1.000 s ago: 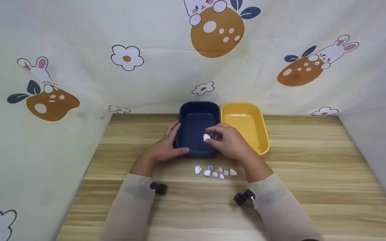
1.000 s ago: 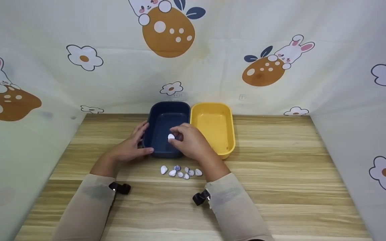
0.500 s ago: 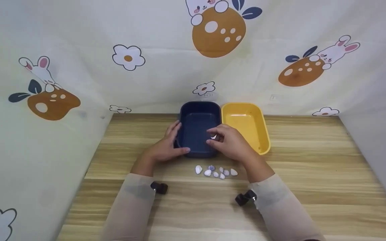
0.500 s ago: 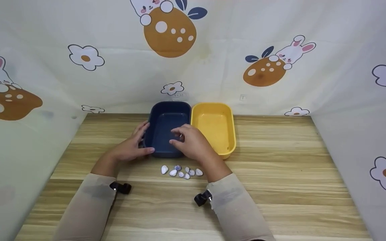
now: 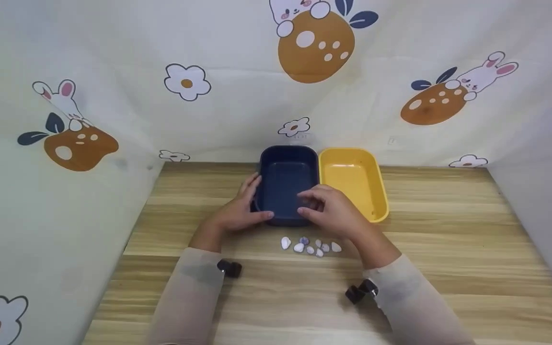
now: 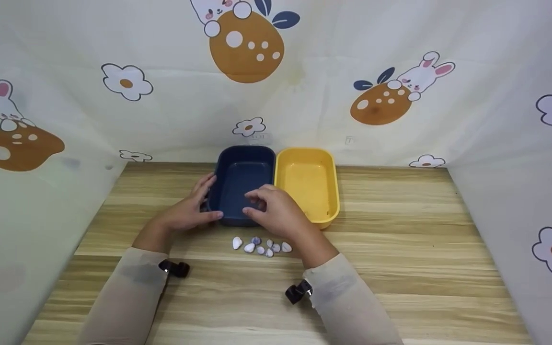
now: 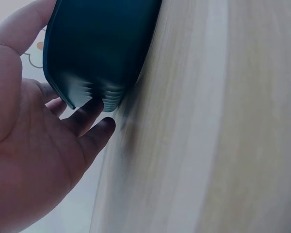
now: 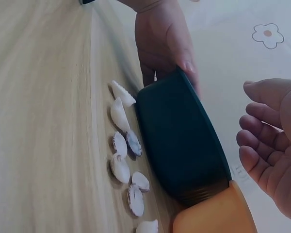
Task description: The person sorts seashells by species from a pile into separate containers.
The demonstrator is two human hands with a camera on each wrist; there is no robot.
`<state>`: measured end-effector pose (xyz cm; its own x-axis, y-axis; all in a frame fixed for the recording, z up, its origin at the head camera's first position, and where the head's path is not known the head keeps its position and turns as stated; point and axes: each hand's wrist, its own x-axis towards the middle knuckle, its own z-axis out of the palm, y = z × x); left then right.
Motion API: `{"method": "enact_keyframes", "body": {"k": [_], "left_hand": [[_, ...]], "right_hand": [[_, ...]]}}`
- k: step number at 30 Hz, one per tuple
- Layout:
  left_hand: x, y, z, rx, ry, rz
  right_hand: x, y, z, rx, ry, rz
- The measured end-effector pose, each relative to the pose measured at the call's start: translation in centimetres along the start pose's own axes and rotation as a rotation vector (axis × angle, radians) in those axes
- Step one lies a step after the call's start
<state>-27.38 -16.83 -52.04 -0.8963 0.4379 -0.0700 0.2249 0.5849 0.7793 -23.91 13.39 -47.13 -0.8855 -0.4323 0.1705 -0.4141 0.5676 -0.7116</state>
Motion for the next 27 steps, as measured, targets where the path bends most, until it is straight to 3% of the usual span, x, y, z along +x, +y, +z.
{"method": "enact_keyframes", "body": {"k": [16,27], "left_hand": [[0.0,0.0,-0.1,-0.004,0.012,0.004],[0.1,-0.1,0.0,-0.012,0.005,0.010]], "right_hand": [[-3.9,1.6,-2.7,0.008,-0.032,-0.025],[-6.9,3.4,-4.0,0.013,-0.009,0.014]]}}
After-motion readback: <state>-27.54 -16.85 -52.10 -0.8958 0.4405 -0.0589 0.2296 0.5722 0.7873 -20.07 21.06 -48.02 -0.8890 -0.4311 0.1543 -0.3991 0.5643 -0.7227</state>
